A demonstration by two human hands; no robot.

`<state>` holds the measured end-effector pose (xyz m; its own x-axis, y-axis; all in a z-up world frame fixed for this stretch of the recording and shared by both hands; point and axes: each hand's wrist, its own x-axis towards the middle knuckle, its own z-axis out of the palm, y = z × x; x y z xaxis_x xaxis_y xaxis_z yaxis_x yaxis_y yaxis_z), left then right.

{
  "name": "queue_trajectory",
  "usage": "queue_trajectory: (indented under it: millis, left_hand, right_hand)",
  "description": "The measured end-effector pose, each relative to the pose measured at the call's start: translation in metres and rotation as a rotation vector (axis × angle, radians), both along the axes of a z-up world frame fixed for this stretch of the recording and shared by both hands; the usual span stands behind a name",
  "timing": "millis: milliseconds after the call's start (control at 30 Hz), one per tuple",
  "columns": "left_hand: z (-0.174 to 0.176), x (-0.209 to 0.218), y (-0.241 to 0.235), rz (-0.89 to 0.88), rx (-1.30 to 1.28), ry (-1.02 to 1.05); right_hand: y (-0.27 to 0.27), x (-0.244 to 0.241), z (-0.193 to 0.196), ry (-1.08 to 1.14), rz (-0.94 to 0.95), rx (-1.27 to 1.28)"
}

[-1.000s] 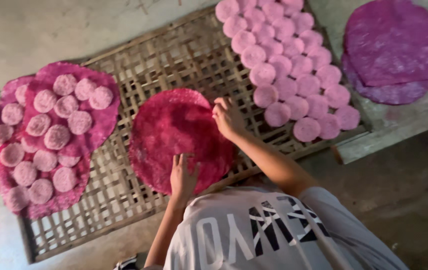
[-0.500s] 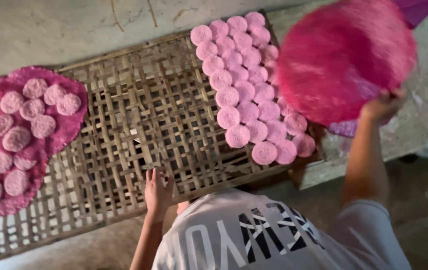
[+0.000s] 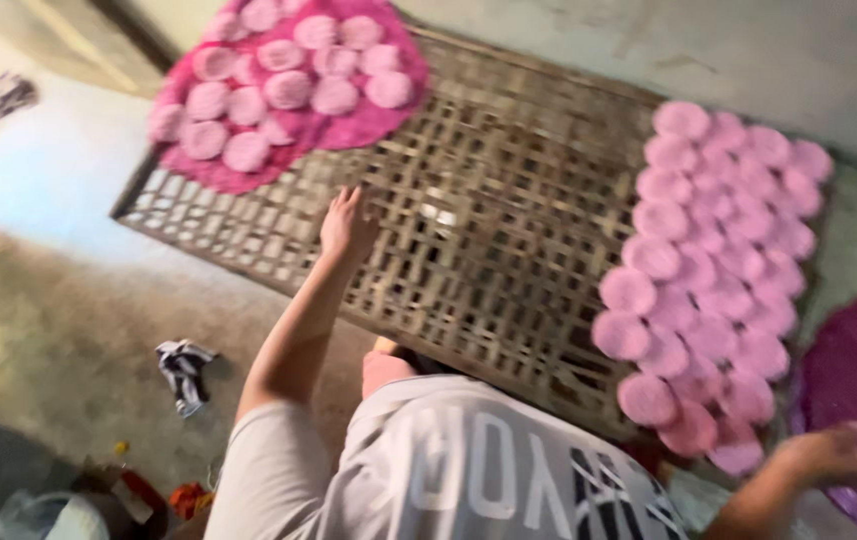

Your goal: The person repeatedly picks up small pink circular items from a pink mat and places them in a neat row on a wooden lattice tray. The person continues this process throughout the clip, moving items from the mat to the tray.

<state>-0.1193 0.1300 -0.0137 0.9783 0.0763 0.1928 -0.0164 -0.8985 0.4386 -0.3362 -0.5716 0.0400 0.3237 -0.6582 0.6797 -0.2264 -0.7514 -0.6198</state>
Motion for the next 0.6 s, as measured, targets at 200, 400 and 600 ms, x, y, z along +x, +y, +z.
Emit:
queue_trajectory:
  millis: [200,400,600]
  left_hand:
    - [-0.026,0.101,0.077,0.041,0.078,0.086]
    - [-0.054,0.152,0.144,-0.243,0.018,-0.03]
    - [-0.049,0.189,0.169,-0.424,-0.064,-0.022]
  right_hand:
    - [0.32,0.03,-0.057,0.279,0.773,0.248]
    - [0.421,0.045,-0.078,0.379,0.671,0.188]
    - [0.422,0.033,-0.086,0.493,0.464,0.216]
